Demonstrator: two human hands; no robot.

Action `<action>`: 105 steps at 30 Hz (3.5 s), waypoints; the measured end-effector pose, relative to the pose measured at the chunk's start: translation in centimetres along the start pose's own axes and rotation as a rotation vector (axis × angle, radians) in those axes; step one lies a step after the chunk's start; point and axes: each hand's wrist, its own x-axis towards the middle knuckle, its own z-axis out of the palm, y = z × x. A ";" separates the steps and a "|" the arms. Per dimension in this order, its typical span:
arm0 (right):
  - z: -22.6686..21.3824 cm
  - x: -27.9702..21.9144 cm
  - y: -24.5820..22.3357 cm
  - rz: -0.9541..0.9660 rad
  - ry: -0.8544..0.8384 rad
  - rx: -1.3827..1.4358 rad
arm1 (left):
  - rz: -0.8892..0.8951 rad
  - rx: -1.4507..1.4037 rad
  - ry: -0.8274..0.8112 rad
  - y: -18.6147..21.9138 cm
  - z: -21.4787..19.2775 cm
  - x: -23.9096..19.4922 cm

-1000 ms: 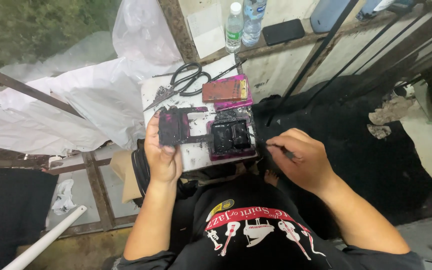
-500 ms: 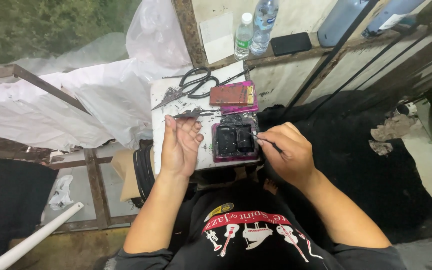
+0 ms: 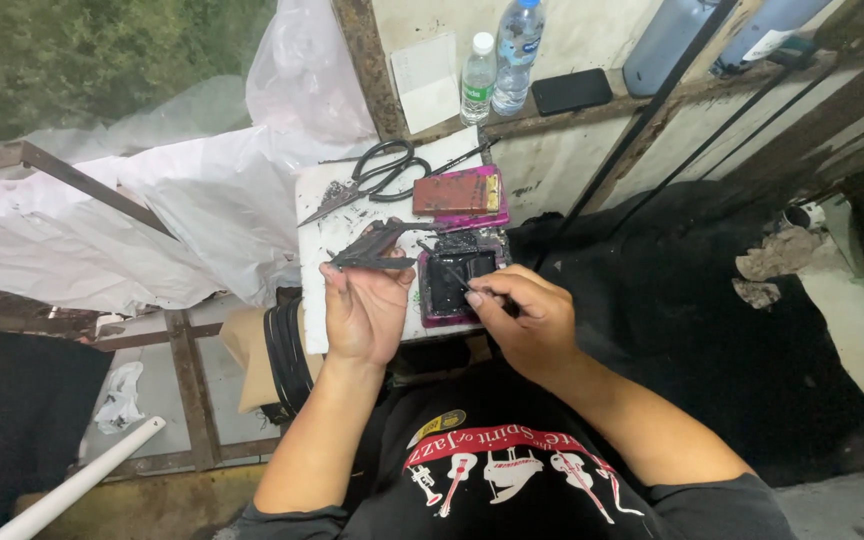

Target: Cleaning and refilling a small handheld edge-dyeing machine with liquid dye at a workbench.

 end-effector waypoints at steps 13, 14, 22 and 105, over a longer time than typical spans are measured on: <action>2.8 -0.8 -0.2 0.082 0.028 0.039 | 0.144 0.012 -0.094 -1.8 1.4 -1.4; 3.0 -0.9 -0.3 0.083 0.027 0.039 | 0.144 0.012 -0.093 -1.7 1.3 -1.4; 3.0 -1.0 -0.9 0.079 -0.028 0.098 | 0.193 0.066 -0.213 -2.7 -1.2 -1.0; -2.4 1.9 -0.8 -0.175 -0.126 -0.069 | 0.147 0.396 -0.332 1.0 -4.0 -0.1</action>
